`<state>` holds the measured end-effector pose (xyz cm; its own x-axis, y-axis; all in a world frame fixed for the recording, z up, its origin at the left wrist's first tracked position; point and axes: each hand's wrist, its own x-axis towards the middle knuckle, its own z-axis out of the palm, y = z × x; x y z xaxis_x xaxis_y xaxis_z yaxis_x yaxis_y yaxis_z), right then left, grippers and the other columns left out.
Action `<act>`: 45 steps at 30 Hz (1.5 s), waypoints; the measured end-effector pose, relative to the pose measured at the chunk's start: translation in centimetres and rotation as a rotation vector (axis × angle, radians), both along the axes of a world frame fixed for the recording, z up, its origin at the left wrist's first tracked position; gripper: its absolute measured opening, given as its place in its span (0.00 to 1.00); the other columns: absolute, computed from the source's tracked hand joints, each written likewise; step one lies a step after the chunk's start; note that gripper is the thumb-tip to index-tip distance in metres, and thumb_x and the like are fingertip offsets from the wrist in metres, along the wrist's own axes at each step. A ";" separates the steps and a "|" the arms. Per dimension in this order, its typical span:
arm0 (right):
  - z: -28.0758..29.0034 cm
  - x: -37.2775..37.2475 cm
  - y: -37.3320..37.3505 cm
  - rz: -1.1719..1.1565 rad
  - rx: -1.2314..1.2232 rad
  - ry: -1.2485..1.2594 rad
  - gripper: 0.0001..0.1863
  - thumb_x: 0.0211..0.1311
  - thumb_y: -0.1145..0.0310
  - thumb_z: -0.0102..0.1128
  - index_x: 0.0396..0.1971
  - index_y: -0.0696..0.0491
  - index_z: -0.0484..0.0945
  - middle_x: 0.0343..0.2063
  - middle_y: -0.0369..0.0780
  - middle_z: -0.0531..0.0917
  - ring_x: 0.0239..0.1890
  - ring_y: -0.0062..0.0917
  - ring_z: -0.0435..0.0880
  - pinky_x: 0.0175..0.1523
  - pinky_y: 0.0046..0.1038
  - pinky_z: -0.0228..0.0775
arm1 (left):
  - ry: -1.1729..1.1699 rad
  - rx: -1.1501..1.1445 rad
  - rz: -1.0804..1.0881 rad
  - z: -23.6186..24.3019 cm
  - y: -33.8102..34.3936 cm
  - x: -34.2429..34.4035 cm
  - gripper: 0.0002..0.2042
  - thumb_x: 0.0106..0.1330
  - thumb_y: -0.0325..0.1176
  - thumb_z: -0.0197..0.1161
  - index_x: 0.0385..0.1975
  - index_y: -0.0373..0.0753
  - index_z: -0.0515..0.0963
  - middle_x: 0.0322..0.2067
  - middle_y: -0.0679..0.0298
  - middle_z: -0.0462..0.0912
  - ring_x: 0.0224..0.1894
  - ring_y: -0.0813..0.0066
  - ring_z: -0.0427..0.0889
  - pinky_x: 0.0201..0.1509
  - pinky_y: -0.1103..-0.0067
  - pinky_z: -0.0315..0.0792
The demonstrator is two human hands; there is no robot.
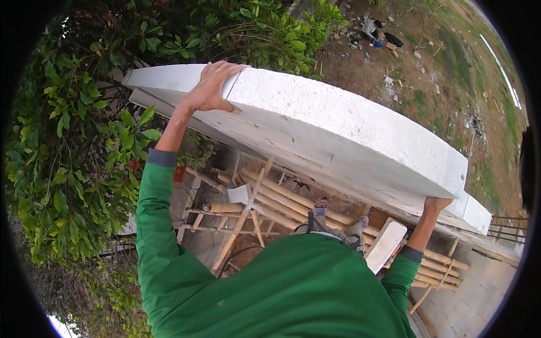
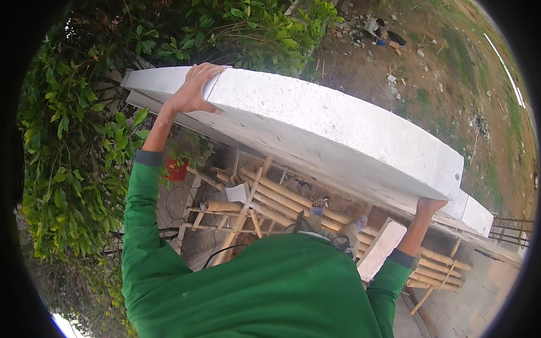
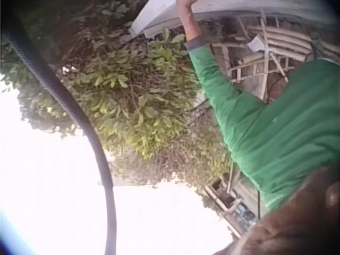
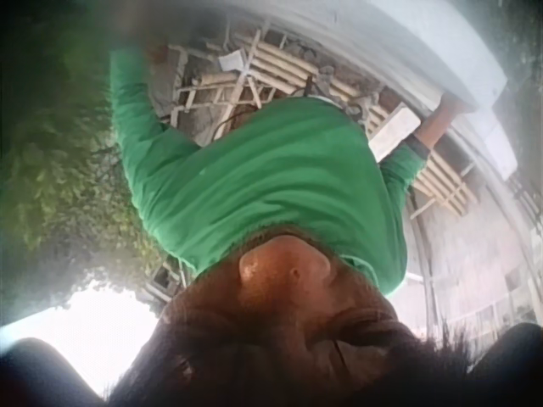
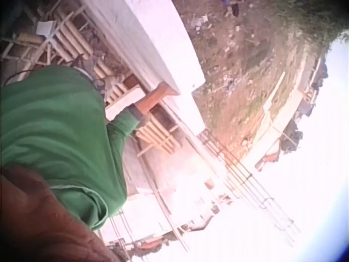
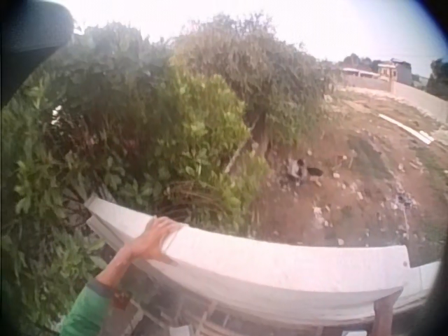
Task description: The person applies mortar to a wall using a trowel, places a white block, measures and marks it with a tape measure, cuts it with a hand saw, and sets the cut block into the wall. The person repeats mortar application and block placement steps.
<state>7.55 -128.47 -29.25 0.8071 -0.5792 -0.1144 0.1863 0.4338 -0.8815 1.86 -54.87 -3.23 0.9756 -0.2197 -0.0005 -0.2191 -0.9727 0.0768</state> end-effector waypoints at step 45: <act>5.1 4.9 -0.1 0.131 0.495 -0.026 0.34 0.66 0.52 0.65 0.61 0.66 0.74 0.55 0.50 0.85 0.55 0.41 0.85 0.63 0.41 0.77 | -0.084 -0.066 -0.041 -0.8 0.6 0.3 0.60 0.32 0.58 0.83 0.75 0.45 0.69 0.69 0.55 0.72 0.74 0.46 0.64 0.81 0.53 0.53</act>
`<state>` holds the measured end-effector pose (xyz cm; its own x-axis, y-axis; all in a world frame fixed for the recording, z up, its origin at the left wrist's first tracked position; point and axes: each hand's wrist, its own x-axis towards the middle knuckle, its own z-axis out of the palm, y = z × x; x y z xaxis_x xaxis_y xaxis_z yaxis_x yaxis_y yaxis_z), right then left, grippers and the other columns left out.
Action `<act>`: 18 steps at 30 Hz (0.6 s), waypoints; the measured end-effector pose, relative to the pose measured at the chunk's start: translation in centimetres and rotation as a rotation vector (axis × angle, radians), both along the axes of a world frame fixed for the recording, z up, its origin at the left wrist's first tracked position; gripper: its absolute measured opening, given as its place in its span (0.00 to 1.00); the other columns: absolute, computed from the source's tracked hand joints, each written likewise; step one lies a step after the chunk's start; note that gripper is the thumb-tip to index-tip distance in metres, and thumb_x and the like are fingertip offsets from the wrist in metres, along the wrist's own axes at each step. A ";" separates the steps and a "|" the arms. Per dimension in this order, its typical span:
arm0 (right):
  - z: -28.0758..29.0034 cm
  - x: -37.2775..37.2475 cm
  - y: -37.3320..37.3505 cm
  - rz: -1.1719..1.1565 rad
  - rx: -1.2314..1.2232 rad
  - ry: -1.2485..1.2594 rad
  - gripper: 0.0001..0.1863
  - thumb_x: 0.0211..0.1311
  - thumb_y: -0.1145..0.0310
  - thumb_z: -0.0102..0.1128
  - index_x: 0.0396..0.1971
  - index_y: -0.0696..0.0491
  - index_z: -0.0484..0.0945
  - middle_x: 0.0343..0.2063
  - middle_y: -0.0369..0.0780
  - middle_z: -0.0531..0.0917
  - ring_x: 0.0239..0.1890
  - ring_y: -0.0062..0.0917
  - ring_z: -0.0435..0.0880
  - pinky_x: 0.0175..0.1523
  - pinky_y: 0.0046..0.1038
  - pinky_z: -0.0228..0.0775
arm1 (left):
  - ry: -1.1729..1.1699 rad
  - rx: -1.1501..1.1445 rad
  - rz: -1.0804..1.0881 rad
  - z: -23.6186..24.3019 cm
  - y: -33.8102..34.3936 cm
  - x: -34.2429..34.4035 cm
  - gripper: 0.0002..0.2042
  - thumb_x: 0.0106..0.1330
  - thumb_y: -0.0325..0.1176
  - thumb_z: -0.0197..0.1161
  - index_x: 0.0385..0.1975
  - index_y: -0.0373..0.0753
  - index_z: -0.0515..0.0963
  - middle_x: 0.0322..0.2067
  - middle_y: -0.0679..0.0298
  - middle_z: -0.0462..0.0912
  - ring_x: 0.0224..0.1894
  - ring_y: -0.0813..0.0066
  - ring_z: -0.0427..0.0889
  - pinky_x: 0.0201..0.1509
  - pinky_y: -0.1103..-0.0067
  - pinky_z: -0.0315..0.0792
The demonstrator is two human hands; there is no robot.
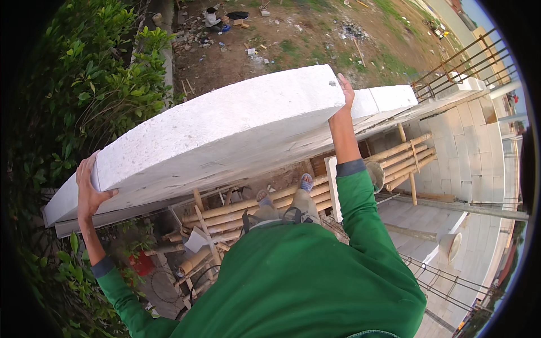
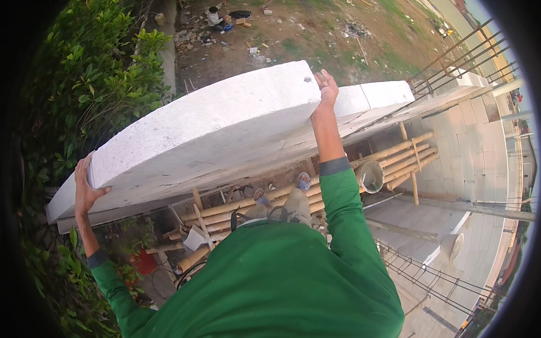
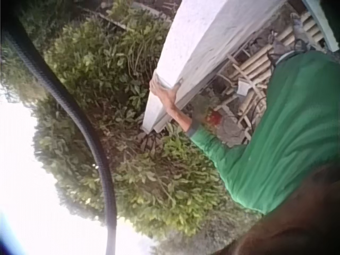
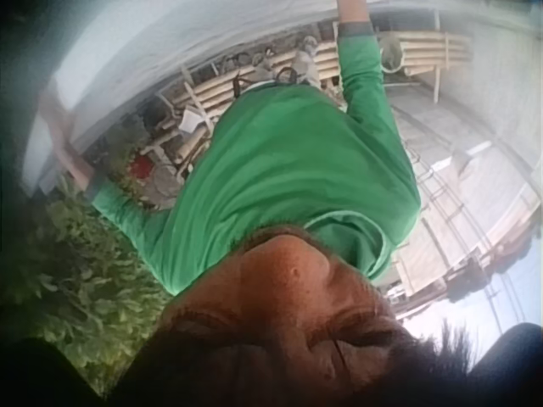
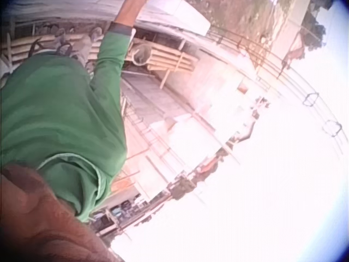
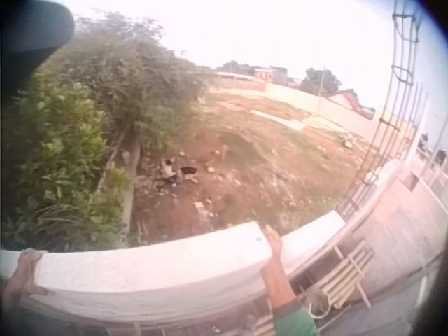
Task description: The person applies mortar to a wall using a trowel, places a white block, measures and marks it with a tape measure, cuts it with a hand saw, and sets the cut block into the wall. The person repeats mortar application and block placement steps.
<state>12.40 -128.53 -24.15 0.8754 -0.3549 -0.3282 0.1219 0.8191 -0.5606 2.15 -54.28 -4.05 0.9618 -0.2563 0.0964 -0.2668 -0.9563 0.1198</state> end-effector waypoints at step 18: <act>0.9 0.1 0.4 -0.016 -0.072 -0.006 0.46 0.65 0.51 0.65 0.74 0.68 0.62 0.64 0.54 0.80 0.62 0.44 0.81 0.70 0.41 0.71 | -0.012 -0.005 -0.020 0.3 -0.7 0.0 0.59 0.32 0.53 0.82 0.75 0.45 0.69 0.67 0.53 0.73 0.72 0.46 0.65 0.80 0.55 0.54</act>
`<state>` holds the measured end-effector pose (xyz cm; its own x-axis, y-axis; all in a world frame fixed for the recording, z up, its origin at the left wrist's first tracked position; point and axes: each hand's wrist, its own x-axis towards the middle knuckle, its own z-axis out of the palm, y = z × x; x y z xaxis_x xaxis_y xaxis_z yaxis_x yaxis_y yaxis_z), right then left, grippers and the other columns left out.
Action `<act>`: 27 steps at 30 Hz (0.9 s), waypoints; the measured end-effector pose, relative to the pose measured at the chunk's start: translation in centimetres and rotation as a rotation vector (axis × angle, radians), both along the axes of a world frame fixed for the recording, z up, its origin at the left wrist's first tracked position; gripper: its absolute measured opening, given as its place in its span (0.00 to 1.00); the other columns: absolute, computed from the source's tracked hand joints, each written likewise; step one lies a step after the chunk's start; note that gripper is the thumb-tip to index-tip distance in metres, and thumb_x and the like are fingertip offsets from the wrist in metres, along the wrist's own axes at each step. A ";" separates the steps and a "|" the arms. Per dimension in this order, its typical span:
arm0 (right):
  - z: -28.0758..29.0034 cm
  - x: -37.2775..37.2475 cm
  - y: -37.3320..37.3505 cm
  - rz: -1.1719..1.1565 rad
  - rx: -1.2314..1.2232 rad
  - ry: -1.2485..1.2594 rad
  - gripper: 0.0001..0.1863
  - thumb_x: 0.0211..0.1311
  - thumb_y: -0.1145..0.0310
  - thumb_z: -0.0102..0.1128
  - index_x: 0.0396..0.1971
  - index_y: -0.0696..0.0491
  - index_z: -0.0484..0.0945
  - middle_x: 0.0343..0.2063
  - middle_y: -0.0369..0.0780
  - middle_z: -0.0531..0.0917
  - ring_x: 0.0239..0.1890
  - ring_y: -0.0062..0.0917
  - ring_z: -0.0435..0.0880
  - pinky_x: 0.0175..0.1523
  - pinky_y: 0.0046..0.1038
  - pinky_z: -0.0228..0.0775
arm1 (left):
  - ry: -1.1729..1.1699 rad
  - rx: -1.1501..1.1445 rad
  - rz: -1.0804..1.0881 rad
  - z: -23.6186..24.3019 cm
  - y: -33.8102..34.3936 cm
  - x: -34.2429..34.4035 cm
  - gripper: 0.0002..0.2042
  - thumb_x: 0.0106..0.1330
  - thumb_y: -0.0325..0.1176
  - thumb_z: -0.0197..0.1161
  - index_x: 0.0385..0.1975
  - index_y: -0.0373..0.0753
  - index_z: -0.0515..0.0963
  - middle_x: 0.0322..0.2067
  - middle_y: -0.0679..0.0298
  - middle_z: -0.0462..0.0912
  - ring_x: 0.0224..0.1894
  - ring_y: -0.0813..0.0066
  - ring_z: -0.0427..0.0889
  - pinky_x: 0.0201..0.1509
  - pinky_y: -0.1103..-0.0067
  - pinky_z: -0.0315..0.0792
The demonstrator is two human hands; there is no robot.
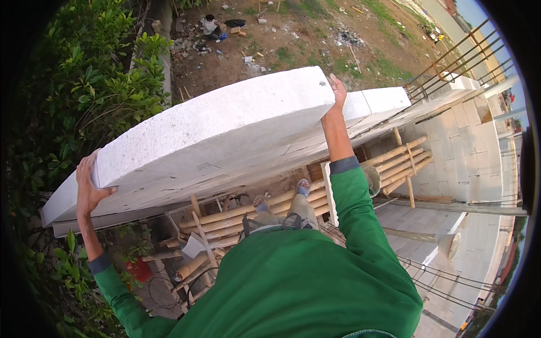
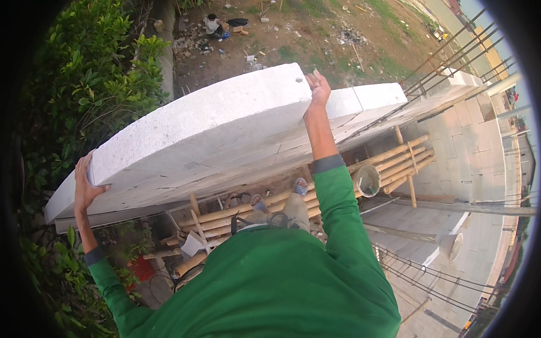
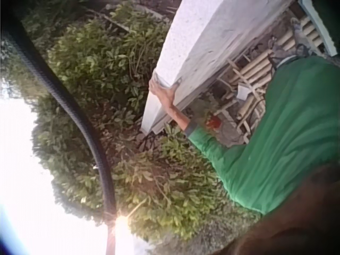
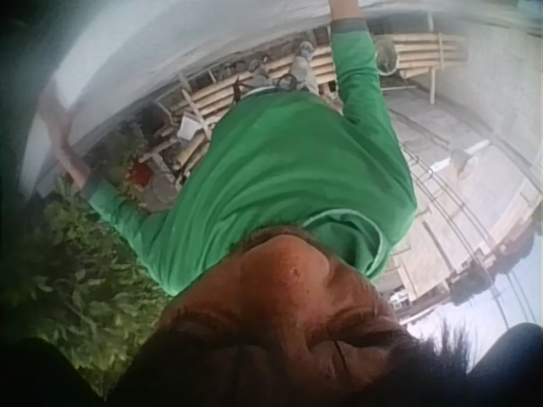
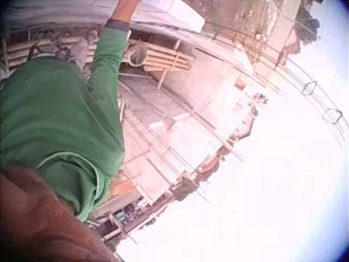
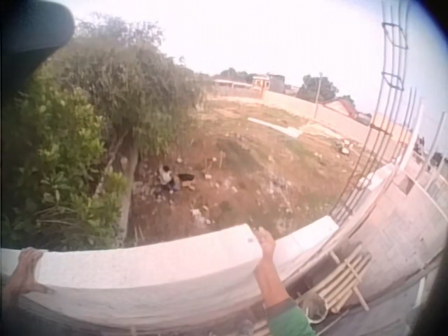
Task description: The person applies mortar to a wall using a trowel, places a white block, measures and marks it with a tape measure, cuts it with a hand saw, and sets the cut block into the wall. The person repeats mortar application and block placement steps.
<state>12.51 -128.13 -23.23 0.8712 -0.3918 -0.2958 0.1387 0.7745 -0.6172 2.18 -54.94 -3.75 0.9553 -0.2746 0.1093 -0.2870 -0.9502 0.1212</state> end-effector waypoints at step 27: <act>9.9 0.6 -2.6 -0.061 -0.353 -0.139 0.13 0.80 0.58 0.54 0.40 0.52 0.74 0.28 0.34 0.73 0.31 0.23 0.74 0.37 0.31 0.70 | -0.367 -0.028 -0.164 -3.6 -24.3 -2.7 0.44 0.61 0.66 0.72 0.76 0.55 0.69 0.77 0.67 0.67 0.80 0.62 0.62 0.85 0.54 0.51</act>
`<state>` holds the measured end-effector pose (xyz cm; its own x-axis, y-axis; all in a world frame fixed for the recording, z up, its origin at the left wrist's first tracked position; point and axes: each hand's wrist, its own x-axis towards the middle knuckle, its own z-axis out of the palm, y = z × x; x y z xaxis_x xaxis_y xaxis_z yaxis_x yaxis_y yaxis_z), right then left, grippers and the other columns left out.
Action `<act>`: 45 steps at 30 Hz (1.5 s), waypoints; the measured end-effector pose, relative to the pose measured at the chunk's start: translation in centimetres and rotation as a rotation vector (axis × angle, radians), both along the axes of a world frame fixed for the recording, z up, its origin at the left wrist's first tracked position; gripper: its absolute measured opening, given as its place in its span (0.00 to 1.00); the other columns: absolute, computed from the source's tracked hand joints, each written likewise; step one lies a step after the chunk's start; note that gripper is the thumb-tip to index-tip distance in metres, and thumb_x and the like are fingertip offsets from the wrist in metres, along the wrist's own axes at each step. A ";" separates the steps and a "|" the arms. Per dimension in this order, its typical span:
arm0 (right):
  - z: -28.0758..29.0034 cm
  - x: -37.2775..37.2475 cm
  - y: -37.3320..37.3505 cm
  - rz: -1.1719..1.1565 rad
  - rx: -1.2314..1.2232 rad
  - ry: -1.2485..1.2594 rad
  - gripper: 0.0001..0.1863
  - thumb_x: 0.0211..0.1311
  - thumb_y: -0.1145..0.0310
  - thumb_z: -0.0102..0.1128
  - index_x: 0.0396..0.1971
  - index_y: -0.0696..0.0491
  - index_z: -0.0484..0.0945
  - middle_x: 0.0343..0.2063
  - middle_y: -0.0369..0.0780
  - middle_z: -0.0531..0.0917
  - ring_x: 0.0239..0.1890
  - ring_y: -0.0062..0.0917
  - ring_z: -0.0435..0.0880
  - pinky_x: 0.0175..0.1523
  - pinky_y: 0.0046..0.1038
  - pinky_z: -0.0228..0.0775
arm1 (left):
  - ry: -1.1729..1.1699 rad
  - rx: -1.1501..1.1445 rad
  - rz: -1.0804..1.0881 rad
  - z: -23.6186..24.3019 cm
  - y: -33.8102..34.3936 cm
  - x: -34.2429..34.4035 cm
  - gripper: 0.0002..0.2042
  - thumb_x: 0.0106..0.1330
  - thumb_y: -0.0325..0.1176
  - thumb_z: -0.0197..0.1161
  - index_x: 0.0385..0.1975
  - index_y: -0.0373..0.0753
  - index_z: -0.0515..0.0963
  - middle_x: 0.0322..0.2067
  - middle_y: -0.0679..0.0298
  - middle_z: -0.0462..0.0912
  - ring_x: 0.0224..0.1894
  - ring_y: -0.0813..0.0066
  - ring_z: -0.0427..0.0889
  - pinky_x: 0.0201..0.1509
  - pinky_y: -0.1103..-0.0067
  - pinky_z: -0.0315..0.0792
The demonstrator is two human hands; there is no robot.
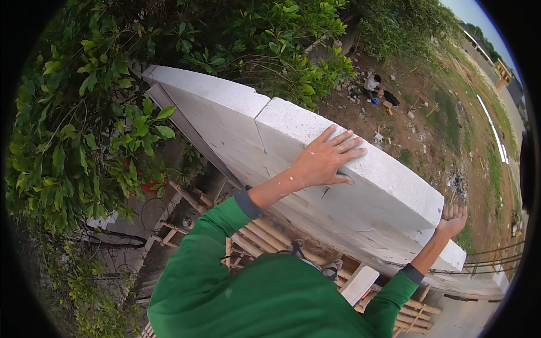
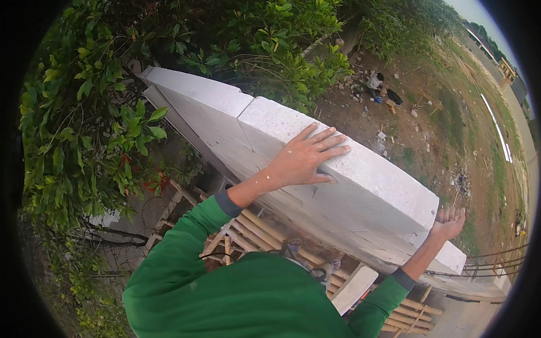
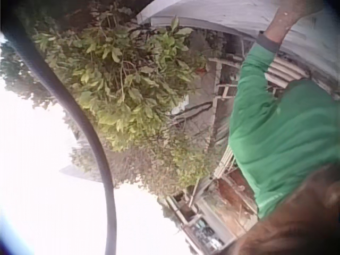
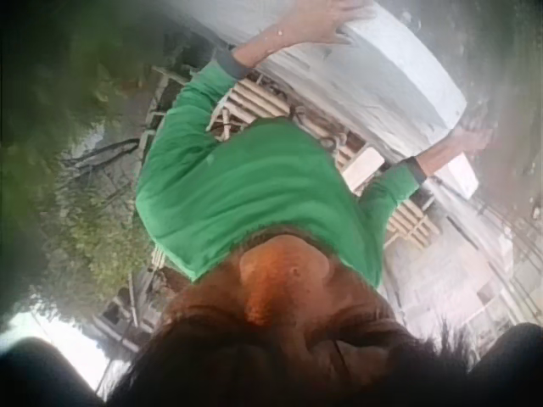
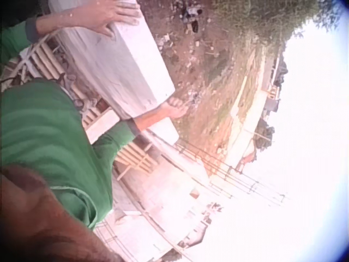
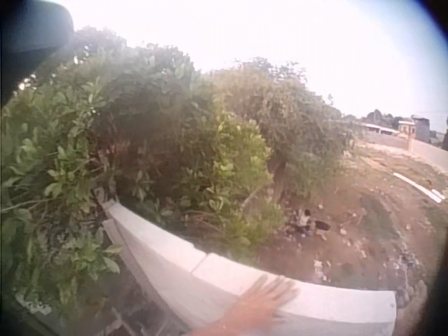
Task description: The person applies mortar to a wall using a trowel, places a white block, measures and marks it with a tape measure, cuts it with a hand saw, and sets the cut block into the wall. The person repeats mortar application and block placement steps.
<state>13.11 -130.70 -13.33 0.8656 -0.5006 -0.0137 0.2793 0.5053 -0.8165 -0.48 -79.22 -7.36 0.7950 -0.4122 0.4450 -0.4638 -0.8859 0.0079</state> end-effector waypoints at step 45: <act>13.8 -3.7 64.6 1.481 -0.191 -0.236 0.24 0.75 0.60 0.55 0.16 0.43 0.59 0.11 0.26 0.58 0.11 0.14 0.53 0.17 0.25 0.40 | -0.527 -0.308 0.378 -5.7 13.8 -6.9 0.32 0.50 0.43 0.85 0.59 0.56 0.83 0.57 0.77 0.83 0.64 0.75 0.79 0.68 0.65 0.69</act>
<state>9.44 -66.14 0.48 0.5481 0.8217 0.1562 -0.2419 0.3346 -0.9108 -7.40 -65.43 -13.04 0.5062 0.0550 0.8607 -0.1363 -0.9803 0.1429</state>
